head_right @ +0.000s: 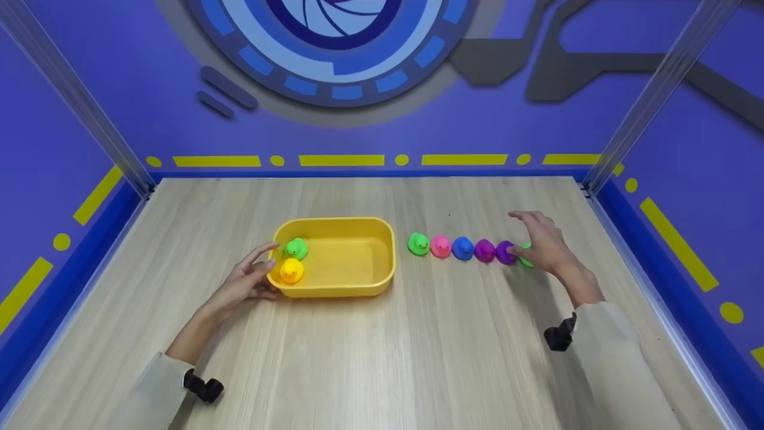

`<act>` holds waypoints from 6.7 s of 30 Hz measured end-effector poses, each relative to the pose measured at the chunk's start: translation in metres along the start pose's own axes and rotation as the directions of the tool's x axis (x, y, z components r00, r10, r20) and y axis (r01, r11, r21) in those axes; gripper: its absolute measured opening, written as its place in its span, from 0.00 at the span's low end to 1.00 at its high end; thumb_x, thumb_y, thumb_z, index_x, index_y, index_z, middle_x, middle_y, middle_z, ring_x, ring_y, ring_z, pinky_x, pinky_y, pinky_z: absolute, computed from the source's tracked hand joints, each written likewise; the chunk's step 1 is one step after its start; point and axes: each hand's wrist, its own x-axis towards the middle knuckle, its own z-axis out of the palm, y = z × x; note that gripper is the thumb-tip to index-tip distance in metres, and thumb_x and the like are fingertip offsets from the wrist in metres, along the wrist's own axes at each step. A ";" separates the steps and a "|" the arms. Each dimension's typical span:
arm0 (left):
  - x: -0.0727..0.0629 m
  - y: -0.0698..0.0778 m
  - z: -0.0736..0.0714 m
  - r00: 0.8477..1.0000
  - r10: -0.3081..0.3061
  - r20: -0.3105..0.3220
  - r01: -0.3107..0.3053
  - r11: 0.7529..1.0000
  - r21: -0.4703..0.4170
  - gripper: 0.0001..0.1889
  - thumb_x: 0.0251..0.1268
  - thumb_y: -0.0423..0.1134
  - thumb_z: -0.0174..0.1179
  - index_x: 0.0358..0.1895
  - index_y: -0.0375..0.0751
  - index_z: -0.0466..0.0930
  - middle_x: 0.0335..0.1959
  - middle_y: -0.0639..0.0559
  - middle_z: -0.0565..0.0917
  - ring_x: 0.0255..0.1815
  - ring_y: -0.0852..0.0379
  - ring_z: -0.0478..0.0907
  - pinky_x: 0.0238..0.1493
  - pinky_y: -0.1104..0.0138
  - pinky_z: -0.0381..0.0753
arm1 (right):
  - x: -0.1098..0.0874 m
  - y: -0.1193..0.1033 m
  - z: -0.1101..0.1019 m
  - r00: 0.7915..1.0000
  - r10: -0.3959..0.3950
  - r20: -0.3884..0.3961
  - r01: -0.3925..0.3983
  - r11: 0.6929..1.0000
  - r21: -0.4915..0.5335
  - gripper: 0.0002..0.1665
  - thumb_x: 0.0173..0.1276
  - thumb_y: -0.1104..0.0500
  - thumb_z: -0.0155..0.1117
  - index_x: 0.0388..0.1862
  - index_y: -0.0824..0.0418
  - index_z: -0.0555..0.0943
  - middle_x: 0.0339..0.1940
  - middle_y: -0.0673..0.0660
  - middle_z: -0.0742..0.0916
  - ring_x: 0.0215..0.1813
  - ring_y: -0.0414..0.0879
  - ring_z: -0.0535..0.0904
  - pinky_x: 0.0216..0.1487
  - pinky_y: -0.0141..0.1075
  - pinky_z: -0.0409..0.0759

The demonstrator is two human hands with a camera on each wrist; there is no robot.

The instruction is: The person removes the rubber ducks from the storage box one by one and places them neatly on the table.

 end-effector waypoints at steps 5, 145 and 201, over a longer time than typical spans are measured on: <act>0.000 -0.001 0.000 1.000 0.007 -0.006 -0.007 1.000 0.008 0.26 0.77 0.54 0.57 0.75 0.64 0.67 0.41 0.47 0.77 0.34 0.54 0.81 0.36 0.62 0.90 | 0.009 -0.011 0.003 0.999 -0.039 -0.011 0.039 0.999 0.007 0.38 0.63 0.69 0.73 0.70 0.71 0.68 0.65 0.76 0.75 0.61 0.72 0.71 0.59 0.70 0.70; -0.003 -0.003 -0.001 1.000 0.016 0.016 -0.017 1.000 0.017 0.27 0.77 0.56 0.56 0.76 0.64 0.65 0.39 0.48 0.77 0.34 0.53 0.82 0.38 0.61 0.90 | 0.185 -0.276 0.216 0.851 -0.269 0.451 0.198 0.960 0.198 0.20 0.75 0.60 0.65 0.64 0.59 0.81 0.61 0.56 0.86 0.59 0.50 0.81 0.70 0.43 0.79; -0.001 -0.002 0.001 1.000 0.019 -0.014 -0.019 1.000 -0.011 0.26 0.77 0.54 0.56 0.74 0.65 0.67 0.40 0.48 0.77 0.33 0.53 0.81 0.35 0.63 0.89 | 0.144 -0.227 0.167 0.819 -0.141 0.556 0.143 0.989 0.040 0.17 0.66 0.59 0.75 0.53 0.53 0.82 0.50 0.53 0.87 0.48 0.49 0.79 0.62 0.43 0.82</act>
